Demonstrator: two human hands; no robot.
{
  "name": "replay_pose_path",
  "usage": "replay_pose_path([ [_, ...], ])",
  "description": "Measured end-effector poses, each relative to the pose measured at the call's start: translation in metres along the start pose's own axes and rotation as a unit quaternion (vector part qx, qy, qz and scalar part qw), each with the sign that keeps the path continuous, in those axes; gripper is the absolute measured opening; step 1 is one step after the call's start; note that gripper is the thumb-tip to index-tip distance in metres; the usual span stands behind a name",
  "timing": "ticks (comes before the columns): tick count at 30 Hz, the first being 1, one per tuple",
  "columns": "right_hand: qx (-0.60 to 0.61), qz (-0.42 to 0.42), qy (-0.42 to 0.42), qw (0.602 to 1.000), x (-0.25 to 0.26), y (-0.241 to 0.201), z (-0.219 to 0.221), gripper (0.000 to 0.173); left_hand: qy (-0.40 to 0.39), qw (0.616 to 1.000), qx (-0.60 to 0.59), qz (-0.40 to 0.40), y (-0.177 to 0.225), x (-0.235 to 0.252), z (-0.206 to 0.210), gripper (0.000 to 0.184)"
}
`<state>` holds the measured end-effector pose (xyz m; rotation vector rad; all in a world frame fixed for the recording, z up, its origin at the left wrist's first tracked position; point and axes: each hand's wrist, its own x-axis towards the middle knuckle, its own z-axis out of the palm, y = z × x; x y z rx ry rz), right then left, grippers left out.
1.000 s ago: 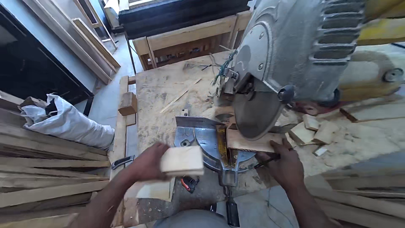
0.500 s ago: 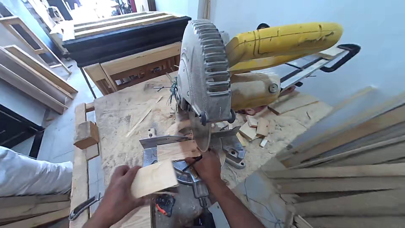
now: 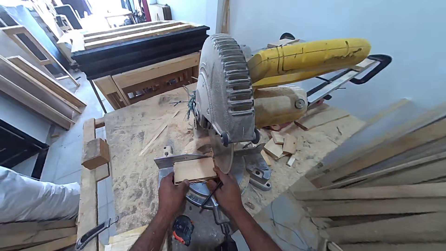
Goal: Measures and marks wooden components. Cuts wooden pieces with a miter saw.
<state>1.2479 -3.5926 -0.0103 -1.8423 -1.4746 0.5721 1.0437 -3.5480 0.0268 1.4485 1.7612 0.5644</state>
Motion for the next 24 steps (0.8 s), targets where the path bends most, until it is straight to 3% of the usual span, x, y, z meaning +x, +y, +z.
replay_pose_path([
  [4, -0.012, 0.008, -0.029, 0.999, 0.004, -0.001, -0.002, 0.045, 0.032, 0.997, -0.07, -0.016, -0.003, 0.007, 0.007, 0.033],
  [10, -0.034, 0.009, -0.073, 0.997, 0.004, -0.001, -0.008, 0.05, 0.053, 0.992, -0.108, -0.039, -0.001, 0.01, 0.012, 0.025],
  [18, -0.03, -0.008, -0.092, 0.995, 0.005, 0.005, -0.012, 0.056, 0.064, 0.994, -0.071, -0.048, 0.005, 0.015, 0.021, 0.039],
  [20, 0.004, 0.005, -0.078, 0.997, 0.002, 0.005, -0.014, 0.059, 0.065, 0.995, -0.058, -0.046, 0.007, 0.015, 0.021, 0.039],
  [24, 0.025, 0.08, 0.041, 0.996, -0.011, 0.002, -0.02, 0.048, 0.076, 0.995, -0.053, -0.044, 0.011, 0.011, 0.02, 0.041],
])
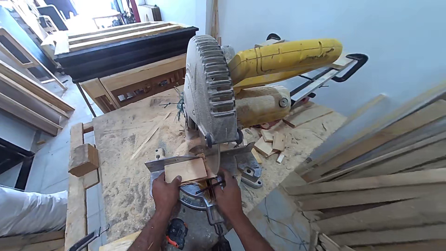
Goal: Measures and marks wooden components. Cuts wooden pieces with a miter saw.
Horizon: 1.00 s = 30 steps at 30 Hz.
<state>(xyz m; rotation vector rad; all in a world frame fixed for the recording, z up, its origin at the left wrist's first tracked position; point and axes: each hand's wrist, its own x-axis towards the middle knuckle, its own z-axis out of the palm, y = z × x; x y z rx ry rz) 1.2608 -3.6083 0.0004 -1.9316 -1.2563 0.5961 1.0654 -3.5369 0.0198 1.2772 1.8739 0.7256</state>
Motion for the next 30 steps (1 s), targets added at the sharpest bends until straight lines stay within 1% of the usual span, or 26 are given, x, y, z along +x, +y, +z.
replay_pose_path([
  [3, -0.009, -0.025, -0.031, 0.999, -0.003, 0.0, -0.003, 0.044, -0.005, 1.0, 0.002, -0.003, 0.0, 0.001, -0.005, 0.042],
  [6, 0.024, -0.025, -0.082, 0.996, 0.001, 0.004, -0.005, 0.047, -0.004, 1.0, 0.01, -0.005, -0.002, 0.005, -0.011, 0.038],
  [7, 0.043, -0.023, -0.091, 0.995, 0.003, 0.005, -0.007, 0.048, -0.002, 1.0, 0.012, -0.005, -0.003, 0.006, -0.012, 0.037],
  [8, 0.075, -0.021, -0.079, 0.994, 0.004, 0.007, -0.012, 0.045, -0.001, 1.0, 0.013, -0.005, -0.003, 0.006, -0.013, 0.036],
  [9, 0.119, -0.023, -0.035, 0.992, 0.003, 0.004, -0.021, 0.039, -0.002, 1.0, 0.015, -0.007, -0.003, 0.006, -0.013, 0.037],
  [10, 0.16, -0.041, 0.038, 0.986, 0.001, -0.003, -0.038, 0.031, -0.004, 1.0, 0.014, -0.009, -0.003, 0.006, -0.014, 0.038],
  [11, 0.185, -0.08, 0.124, 0.972, -0.001, -0.017, -0.065, 0.026, -0.004, 1.0, 0.009, -0.008, -0.003, 0.007, -0.014, 0.038],
  [12, 0.195, -0.14, 0.202, 0.95, -0.001, -0.036, -0.101, 0.024, -0.002, 1.0, 0.001, -0.006, -0.003, 0.007, -0.014, 0.037],
  [13, 0.186, -0.222, 0.257, 0.922, 0.001, -0.058, -0.142, 0.024, 0.003, 1.0, -0.004, -0.006, -0.004, 0.007, -0.013, 0.037],
  [14, 0.155, -0.313, 0.286, 0.892, 0.006, -0.083, -0.185, 0.03, 0.01, 1.0, -0.007, -0.006, -0.007, 0.007, -0.011, 0.036],
  [15, 0.098, -0.384, 0.284, 0.873, 0.015, -0.108, -0.225, 0.042, 0.014, 1.0, -0.01, -0.007, -0.01, 0.006, -0.01, 0.036],
  [16, 0.001, -0.417, 0.259, 0.871, 0.029, -0.131, -0.257, 0.059, 0.015, 1.0, -0.011, -0.008, -0.011, 0.006, -0.009, 0.036],
  [17, -0.116, -0.422, 0.227, 0.87, 0.043, -0.157, -0.277, 0.069, 0.015, 1.0, -0.011, -0.009, -0.012, 0.006, -0.008, 0.036],
  [18, -0.214, -0.405, 0.194, 0.867, 0.055, -0.183, -0.283, 0.071, 0.015, 1.0, -0.01, -0.009, -0.012, 0.006, -0.008, 0.036],
  [20, -0.333, -0.362, 0.109, 0.864, 0.071, -0.223, -0.281, 0.066, 0.013, 1.0, -0.01, -0.012, -0.011, 0.006, -0.009, 0.037],
  [22, -0.4, -0.327, 0.01, 0.856, 0.075, -0.245, -0.281, 0.055, 0.013, 1.0, -0.012, -0.017, -0.013, 0.005, -0.009, 0.038],
  [24, -0.43, -0.319, -0.078, 0.841, 0.07, -0.244, -0.279, 0.046, 0.01, 1.0, -0.014, -0.022, -0.013, 0.005, -0.01, 0.039],
  [25, -0.441, -0.316, -0.117, 0.832, 0.063, -0.239, -0.275, 0.046, 0.011, 1.0, -0.016, -0.022, -0.012, 0.004, -0.01, 0.039],
  [26, -0.446, -0.309, -0.15, 0.827, 0.055, -0.23, -0.27, 0.047, 0.012, 0.999, -0.019, -0.023, -0.012, 0.004, -0.01, 0.04],
  [27, -0.439, -0.312, -0.164, 0.826, 0.044, -0.218, -0.264, 0.044, 0.013, 0.999, -0.022, -0.024, -0.012, 0.003, -0.01, 0.041],
  [28, -0.446, -0.332, -0.146, 0.818, 0.034, -0.203, -0.257, 0.04, 0.014, 0.999, -0.023, -0.026, -0.012, 0.003, -0.01, 0.042],
  [30, -0.438, -0.394, -0.066, 0.805, 0.015, -0.173, -0.244, 0.03, 0.012, 0.999, -0.021, -0.022, -0.014, 0.003, -0.011, 0.045],
])
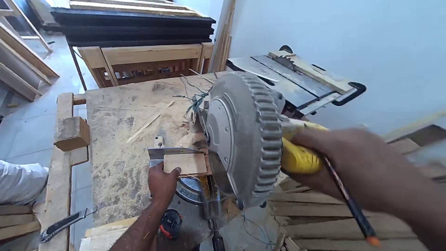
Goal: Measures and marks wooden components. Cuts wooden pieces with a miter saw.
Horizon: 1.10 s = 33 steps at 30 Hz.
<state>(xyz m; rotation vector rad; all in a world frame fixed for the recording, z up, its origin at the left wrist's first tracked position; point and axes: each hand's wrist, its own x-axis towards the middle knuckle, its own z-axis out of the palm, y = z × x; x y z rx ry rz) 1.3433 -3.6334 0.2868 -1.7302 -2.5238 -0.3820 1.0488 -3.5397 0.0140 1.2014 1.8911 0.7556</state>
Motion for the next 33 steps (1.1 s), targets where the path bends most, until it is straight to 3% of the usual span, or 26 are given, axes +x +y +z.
replay_pose_path([
  [5, -0.036, 0.004, 0.078, 0.996, -0.029, -0.014, 0.038, 0.029, -0.005, 1.0, 0.005, 0.009, -0.003, 0.001, 0.003, 0.047],
  [10, -0.052, 0.005, 0.083, 0.995, -0.043, -0.022, 0.053, 0.034, -0.013, 1.0, 0.013, -0.003, 0.002, -0.002, 0.006, 0.047],
  [18, -0.024, 0.026, 0.023, 0.999, -0.049, -0.025, 0.047, 0.038, -0.002, 1.0, -0.003, -0.008, -0.001, -0.001, 0.009, 0.051],
  [33, -0.036, 0.013, 0.104, 0.994, -0.064, -0.036, 0.083, 0.035, -0.002, 1.0, -0.015, -0.008, 0.002, 0.002, 0.009, 0.053],
])
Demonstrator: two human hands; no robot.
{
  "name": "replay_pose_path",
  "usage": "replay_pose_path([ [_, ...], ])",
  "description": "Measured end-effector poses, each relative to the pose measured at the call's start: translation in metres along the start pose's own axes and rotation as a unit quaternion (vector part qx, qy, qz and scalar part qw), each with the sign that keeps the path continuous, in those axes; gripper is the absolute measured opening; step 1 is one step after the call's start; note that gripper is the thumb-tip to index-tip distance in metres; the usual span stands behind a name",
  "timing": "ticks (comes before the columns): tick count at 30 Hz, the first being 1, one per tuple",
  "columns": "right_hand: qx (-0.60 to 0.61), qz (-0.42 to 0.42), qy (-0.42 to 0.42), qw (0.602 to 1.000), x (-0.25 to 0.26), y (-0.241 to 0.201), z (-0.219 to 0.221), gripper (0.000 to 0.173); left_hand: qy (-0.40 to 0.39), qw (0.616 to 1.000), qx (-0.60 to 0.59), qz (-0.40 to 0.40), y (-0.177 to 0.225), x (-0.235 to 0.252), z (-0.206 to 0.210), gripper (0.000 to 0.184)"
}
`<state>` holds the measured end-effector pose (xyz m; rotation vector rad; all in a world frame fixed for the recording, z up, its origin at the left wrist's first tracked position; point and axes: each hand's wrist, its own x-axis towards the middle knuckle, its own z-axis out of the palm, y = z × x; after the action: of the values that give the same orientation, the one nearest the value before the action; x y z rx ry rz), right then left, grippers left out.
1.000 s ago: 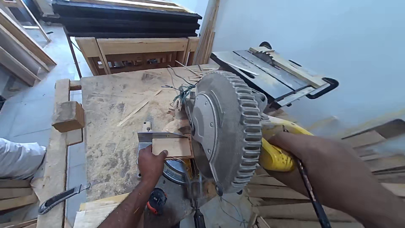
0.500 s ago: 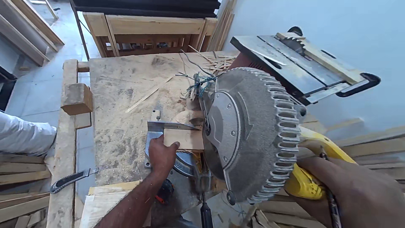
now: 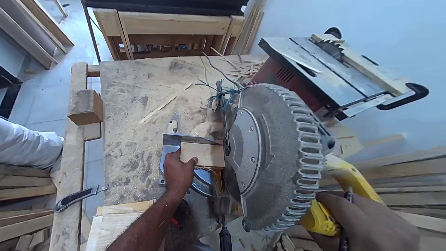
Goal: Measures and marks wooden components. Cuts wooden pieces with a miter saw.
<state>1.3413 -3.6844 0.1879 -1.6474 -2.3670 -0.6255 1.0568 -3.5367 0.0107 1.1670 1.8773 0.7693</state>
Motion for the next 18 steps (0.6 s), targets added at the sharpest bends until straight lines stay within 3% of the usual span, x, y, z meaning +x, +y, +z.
replay_pose_path([
  [3, -0.015, 0.013, 0.013, 1.0, -0.003, -0.007, 0.004, 0.034, -0.004, 1.0, -0.004, -0.006, 0.002, 0.001, -0.001, 0.052],
  [8, -0.015, 0.053, -0.05, 0.997, -0.017, -0.028, 0.02, 0.028, -0.034, 0.999, 0.007, -0.005, 0.012, 0.004, -0.012, 0.051],
  [11, 0.01, 0.032, -0.058, 0.998, 0.012, -0.004, -0.012, 0.036, -0.033, 0.999, 0.01, -0.003, 0.011, 0.009, -0.014, 0.049],
  [15, 0.035, 0.053, 0.208, 0.976, 0.059, 0.032, -0.037, 0.041, -0.04, 0.999, 0.006, 0.012, 0.011, 0.003, -0.009, 0.041],
  [18, 0.147, 0.149, 0.377, 0.902, 0.058, 0.038, -0.001, 0.04, -0.029, 0.999, 0.005, 0.028, 0.015, -0.002, -0.005, 0.037],
])
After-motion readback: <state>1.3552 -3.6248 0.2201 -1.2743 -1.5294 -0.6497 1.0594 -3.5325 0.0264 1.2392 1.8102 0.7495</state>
